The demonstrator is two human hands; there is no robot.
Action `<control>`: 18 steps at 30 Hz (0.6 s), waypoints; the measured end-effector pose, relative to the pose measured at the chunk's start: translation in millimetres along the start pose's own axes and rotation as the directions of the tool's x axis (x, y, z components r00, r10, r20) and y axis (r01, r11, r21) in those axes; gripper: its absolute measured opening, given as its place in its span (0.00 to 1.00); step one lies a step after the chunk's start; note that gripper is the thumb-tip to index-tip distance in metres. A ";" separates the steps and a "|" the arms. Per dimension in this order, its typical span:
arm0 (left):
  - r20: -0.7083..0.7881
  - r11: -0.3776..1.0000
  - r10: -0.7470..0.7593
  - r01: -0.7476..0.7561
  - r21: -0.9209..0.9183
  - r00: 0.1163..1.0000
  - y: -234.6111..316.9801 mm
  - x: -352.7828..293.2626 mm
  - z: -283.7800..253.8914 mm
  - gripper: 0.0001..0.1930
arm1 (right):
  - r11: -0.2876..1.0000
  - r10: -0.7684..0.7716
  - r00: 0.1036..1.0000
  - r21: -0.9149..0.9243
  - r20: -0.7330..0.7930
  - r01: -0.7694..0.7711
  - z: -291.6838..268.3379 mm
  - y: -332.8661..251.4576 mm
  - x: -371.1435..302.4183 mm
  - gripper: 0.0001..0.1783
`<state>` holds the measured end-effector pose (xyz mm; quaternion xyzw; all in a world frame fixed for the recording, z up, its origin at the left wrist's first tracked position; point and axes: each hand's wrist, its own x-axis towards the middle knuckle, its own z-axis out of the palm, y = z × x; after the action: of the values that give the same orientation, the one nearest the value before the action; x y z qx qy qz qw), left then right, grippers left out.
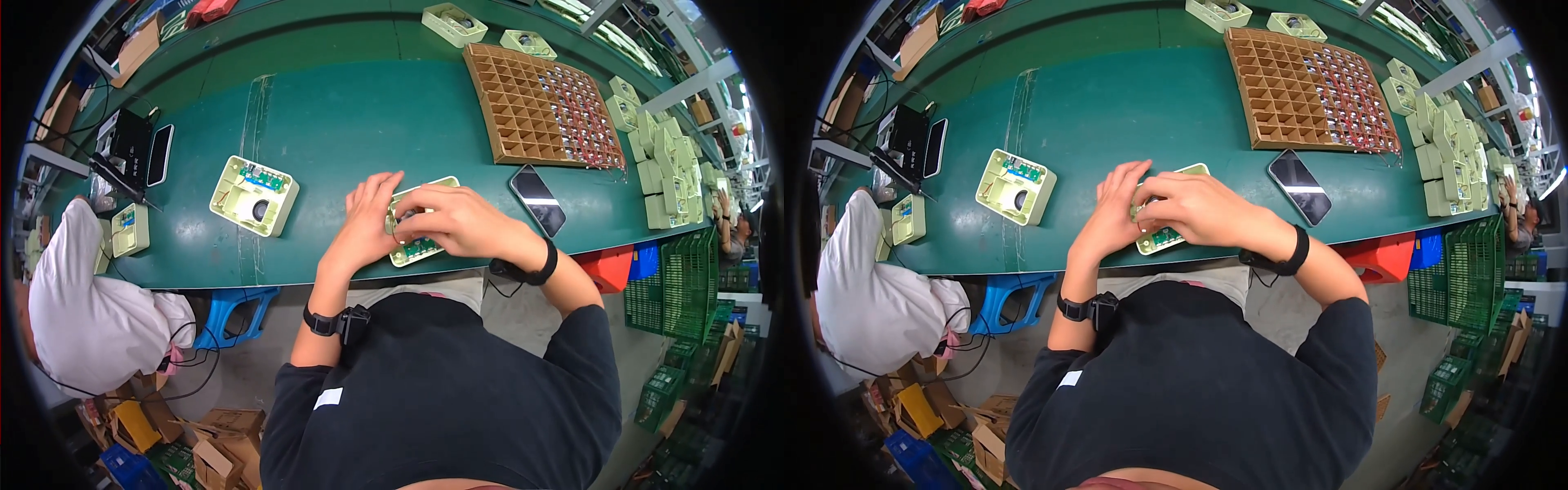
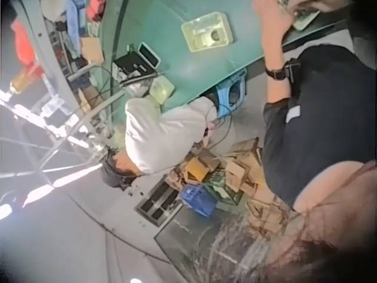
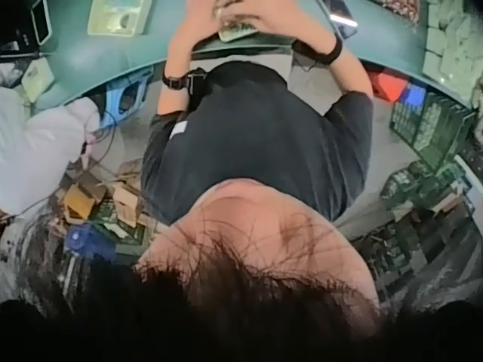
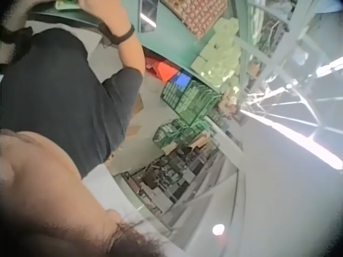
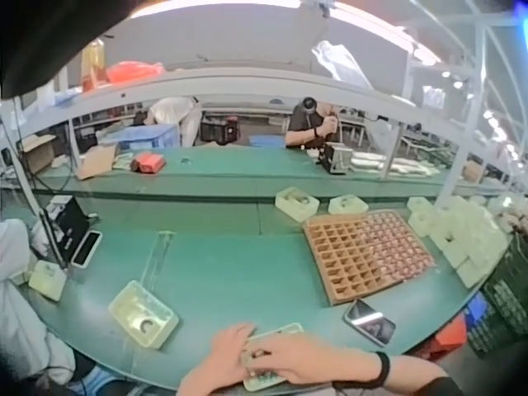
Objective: The person picks up a speaker from a tray, places it into a plastic housing, and presses it down by hand. They then position the speaker's wires and a circuit board into the housing, repeating this process for multiple units.
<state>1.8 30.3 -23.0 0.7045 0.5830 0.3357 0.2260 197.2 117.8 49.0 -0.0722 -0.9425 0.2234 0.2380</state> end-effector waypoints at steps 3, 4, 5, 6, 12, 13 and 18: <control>0.016 1.000 -0.026 0.026 -0.007 1.000 -0.7 -1.8 -0.4 0.51 | 0.983 -0.121 0.988 0.148 0.097 0.106 3.6 6.6 10.7 0.12; 0.024 0.999 -0.037 0.037 -0.011 0.999 -0.8 -0.6 -1.0 0.51 | 0.969 -0.133 0.985 0.223 0.109 0.107 12.3 14.9 8.8 0.12; 0.020 0.999 -0.033 0.034 -0.011 0.999 -0.8 0.4 -1.3 0.51 | 0.949 -0.146 0.982 0.296 0.120 0.105 19.8 21.5 7.7 0.12; 0.021 0.999 -0.025 0.025 -0.022 0.999 -0.6 1.3 -1.4 0.52 | 0.924 -0.160 0.979 0.368 0.130 0.102 24.1 27.2 5.2 0.12; -0.005 0.999 -0.005 0.005 -0.043 1.000 2.3 -1.9 -3.0 0.52 | 0.902 -0.105 0.983 0.431 0.150 0.031 27.1 16.3 7.0 0.08; -0.008 0.999 -0.008 0.008 -0.046 1.000 2.0 -1.7 -3.1 0.52 | 0.900 -0.125 0.984 0.431 0.125 0.059 28.2 15.2 6.5 0.07; 0.005 0.998 -0.014 0.014 -0.061 1.000 2.3 -0.1 -3.5 0.48 | 0.959 -0.257 0.913 0.200 0.316 0.200 13.2 14.1 5.7 0.04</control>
<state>0.8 29.4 -19.1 0.6940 0.5768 0.3502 0.2510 186.3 126.7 34.6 0.0980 -0.9497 0.2794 0.1022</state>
